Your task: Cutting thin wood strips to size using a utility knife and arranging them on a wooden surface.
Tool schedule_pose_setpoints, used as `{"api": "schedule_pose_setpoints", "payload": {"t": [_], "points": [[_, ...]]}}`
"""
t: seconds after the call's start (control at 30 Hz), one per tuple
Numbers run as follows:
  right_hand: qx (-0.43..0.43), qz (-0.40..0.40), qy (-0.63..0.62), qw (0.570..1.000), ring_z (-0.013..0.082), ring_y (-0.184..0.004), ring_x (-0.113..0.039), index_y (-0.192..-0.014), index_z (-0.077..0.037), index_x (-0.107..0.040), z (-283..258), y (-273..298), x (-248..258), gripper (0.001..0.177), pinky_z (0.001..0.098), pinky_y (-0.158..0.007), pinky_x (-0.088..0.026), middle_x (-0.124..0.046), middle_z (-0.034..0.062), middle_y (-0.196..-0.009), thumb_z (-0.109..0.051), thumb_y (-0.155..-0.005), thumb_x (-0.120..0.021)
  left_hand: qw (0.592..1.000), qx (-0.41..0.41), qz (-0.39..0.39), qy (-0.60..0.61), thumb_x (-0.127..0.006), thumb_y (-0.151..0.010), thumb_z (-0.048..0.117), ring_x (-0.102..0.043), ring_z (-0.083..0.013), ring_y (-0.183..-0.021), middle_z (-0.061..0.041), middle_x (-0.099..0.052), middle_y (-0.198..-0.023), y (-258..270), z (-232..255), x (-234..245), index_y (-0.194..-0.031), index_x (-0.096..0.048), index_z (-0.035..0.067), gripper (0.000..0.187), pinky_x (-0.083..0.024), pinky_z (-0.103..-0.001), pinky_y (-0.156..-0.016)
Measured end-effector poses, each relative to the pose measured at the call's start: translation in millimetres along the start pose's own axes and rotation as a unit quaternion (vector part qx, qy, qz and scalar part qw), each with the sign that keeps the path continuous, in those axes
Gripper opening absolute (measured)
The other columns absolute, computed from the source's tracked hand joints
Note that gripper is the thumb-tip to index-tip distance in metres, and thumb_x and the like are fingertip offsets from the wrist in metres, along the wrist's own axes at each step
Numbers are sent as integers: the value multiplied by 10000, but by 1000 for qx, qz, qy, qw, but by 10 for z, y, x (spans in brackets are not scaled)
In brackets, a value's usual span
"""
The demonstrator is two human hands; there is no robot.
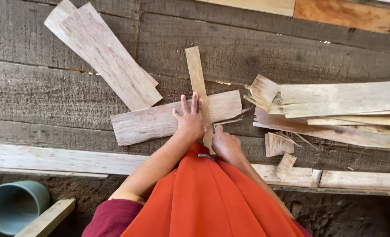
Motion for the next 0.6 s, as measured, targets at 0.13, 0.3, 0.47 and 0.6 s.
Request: {"api": "schedule_pose_setpoints", "payload": {"t": [0.13, 0.3, 0.47, 0.6], "points": [[-14, 34, -21, 999, 500, -1156, -649, -1282, -114, -429, -285, 183, 520, 403, 587, -1023, -466, -696, 284, -1149, -331, -996, -247, 1000, 5, -2, 1, -727, -899, 405, 144, -550, -1506, -144, 156, -1711, 17, -2, -1, -1642, -65, 50, 1056, -186, -805, -1087], [10, 88, -23, 996, 483, -1123, -664, -1228, -170, -387, -455, -345, 691, 361, 575, -1002, -476, -711, 250, -1082, -418, -1011, -241, 1000, 3, -24, -5, -755, -888, 378, 163, -557, -1496, -141, 191, -1702, -5, 2, -25, -1641, -38, 52, 1089, -176, -813, -1079], [26, 69, -7, 997, 490, -1161, -639, -1256, -166, -370, -609, -415, 758, 369, 584, -1036, -447, -692, 268, -1126, -405, -1007, -239, 1000, -1, -20, -4, -752, -885, 383, 169, -567, -1489, -140, 205, -1698, -81, -30, -62, -1643, -44, 59, 1087, -185, -816, -1068], [22, 41, 6, 999, 491, -1182, -625, -1273, -154, -349, -685, -207, 830, 359, 590, -1055, -429, -679, 272, -1156, -368, -1007, -239, 1000, 1, -15, -3, -745, -908, 377, 145, -554, -1500, -135, 167, -1710, -60, -33, -74, -1649, -72, 62, 1050, -203, -793, -1080]]}}
Point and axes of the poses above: each hand's wrist, its own y-axis away from the middle knuckle, its own x-axis out of the back of the hand, z = x × y, the point moved 5 cm from there along -y, towards the middle knuckle
